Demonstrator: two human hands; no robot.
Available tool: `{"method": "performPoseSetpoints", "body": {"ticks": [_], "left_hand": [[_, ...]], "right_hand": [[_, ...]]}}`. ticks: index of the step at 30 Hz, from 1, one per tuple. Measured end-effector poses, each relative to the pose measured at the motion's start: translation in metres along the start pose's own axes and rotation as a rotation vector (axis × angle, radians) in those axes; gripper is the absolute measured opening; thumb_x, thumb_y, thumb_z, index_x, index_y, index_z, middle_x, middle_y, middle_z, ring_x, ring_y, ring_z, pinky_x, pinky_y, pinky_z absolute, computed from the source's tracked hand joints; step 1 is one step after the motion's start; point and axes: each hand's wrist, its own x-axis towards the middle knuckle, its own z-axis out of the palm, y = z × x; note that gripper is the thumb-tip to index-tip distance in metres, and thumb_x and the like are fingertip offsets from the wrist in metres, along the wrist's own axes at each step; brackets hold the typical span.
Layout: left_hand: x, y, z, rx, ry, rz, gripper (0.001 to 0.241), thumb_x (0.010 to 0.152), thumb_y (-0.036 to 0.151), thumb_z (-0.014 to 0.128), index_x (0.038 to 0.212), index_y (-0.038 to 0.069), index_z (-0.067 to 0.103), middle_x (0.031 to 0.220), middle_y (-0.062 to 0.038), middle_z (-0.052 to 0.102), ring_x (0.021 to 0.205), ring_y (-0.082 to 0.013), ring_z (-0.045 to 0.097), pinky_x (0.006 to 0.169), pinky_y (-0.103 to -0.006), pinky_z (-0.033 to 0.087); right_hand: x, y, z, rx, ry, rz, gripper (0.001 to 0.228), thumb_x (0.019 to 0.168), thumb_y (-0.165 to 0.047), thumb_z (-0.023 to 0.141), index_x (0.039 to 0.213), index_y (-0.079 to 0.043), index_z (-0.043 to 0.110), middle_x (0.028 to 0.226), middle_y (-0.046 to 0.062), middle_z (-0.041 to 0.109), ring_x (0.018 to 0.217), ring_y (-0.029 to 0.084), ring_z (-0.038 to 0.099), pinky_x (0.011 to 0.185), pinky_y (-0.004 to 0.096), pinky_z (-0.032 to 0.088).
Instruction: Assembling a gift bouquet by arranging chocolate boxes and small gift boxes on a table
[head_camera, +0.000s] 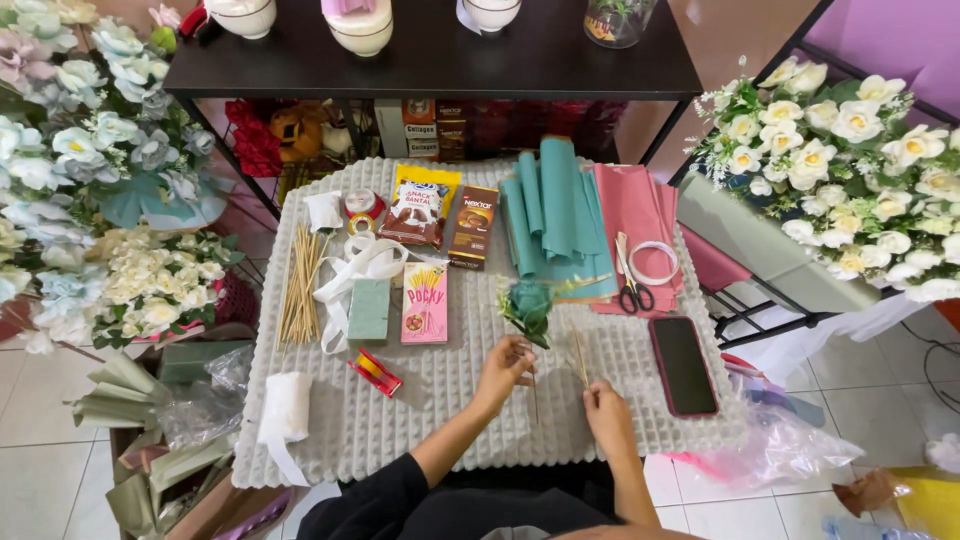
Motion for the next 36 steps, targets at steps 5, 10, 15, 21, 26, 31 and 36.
{"method": "performPoseSetpoints", "body": {"ticks": [5, 10, 15, 21, 26, 31, 36], "left_hand": [[0.028, -0.057, 0.024, 0.107, -0.072, -0.09, 0.021, 0.098, 0.006, 0.065, 0.112, 0.004, 0.051, 0.098, -0.011, 0.058, 0.08, -0.023, 0.071, 0.057, -0.0405, 0.067], [0.071, -0.099, 0.013, 0.875, -0.272, 0.075, 0.046, 0.086, 0.039, 0.078, 0.115, 0.007, 0.061, 0.094, -0.003, 0.074, 0.081, -0.0206, 0.071, 0.071, -0.0361, 0.052], [-0.022, -0.006, 0.039, 1.261, -0.961, -0.042, 0.047, 0.088, -0.001, 0.047, 0.13, 0.012, 0.063, 0.119, -0.021, 0.066, 0.102, -0.0372, 0.064, 0.079, -0.0461, 0.049], [-0.079, -0.083, 0.033, 1.266, -1.264, 0.032, 0.048, 0.079, -0.007, 0.051, 0.123, 0.01, 0.058, 0.092, -0.017, 0.071, 0.061, -0.031, 0.067, 0.052, -0.0425, 0.055], [-0.081, -0.051, 0.046, 1.337, -0.85, 0.365, 0.015, 0.09, -0.001, 0.056, 0.104, 0.003, 0.054, 0.088, -0.018, 0.062, 0.069, -0.0424, 0.067, 0.053, -0.0552, 0.051], [-0.045, -0.015, 0.035, 1.32, -0.504, 0.639, 0.041, 0.078, -0.006, 0.055, 0.117, 0.005, 0.054, 0.098, -0.014, 0.055, 0.054, -0.0372, 0.06, 0.042, -0.0523, 0.044], [0.027, 0.013, -0.034, 1.462, 0.206, 0.731, 0.021, 0.095, 0.021, 0.056, 0.115, 0.026, 0.059, 0.094, 0.004, 0.059, 0.086, -0.0194, 0.07, 0.066, -0.0321, 0.057]], "right_hand": [[-0.02, 0.018, -0.028, 0.302, 0.075, 0.087, 0.013, 0.099, -0.019, 0.056, 0.106, -0.015, 0.066, 0.075, 0.002, 0.077, 0.048, 0.015, 0.063, 0.064, 0.03, 0.053], [-0.007, 0.016, -0.039, 0.254, 0.314, -0.014, 0.021, 0.103, -0.023, 0.052, 0.114, -0.016, 0.069, 0.078, -0.002, 0.076, 0.075, 0.02, 0.069, 0.082, 0.035, 0.05], [0.032, 0.051, -0.016, 0.278, 0.329, -0.069, 0.024, 0.102, -0.027, 0.056, 0.116, -0.016, 0.072, 0.089, 0.002, 0.077, 0.083, 0.02, 0.07, 0.079, 0.035, 0.049], [0.035, 0.034, -0.034, 0.217, 0.451, -0.135, 0.024, 0.103, -0.021, 0.059, 0.12, -0.01, 0.072, 0.094, 0.006, 0.076, 0.088, 0.023, 0.071, 0.088, 0.037, 0.05], [-0.015, 0.007, -0.098, 0.159, 0.473, -0.154, 0.026, 0.102, -0.011, 0.058, 0.124, -0.005, 0.071, 0.11, 0.013, 0.073, 0.099, 0.028, 0.068, 0.094, 0.04, 0.048], [0.002, 0.001, -0.086, 0.421, 0.555, -0.122, 0.028, 0.106, -0.011, 0.057, 0.13, -0.001, 0.067, 0.09, 0.007, 0.064, 0.062, 0.014, 0.051, 0.065, 0.031, 0.046], [0.069, 0.039, -0.001, -0.017, 0.438, -0.054, 0.019, 0.097, -0.024, 0.07, 0.108, -0.012, 0.08, 0.092, 0.012, 0.077, 0.087, 0.037, 0.073, 0.078, 0.049, 0.059]]}}
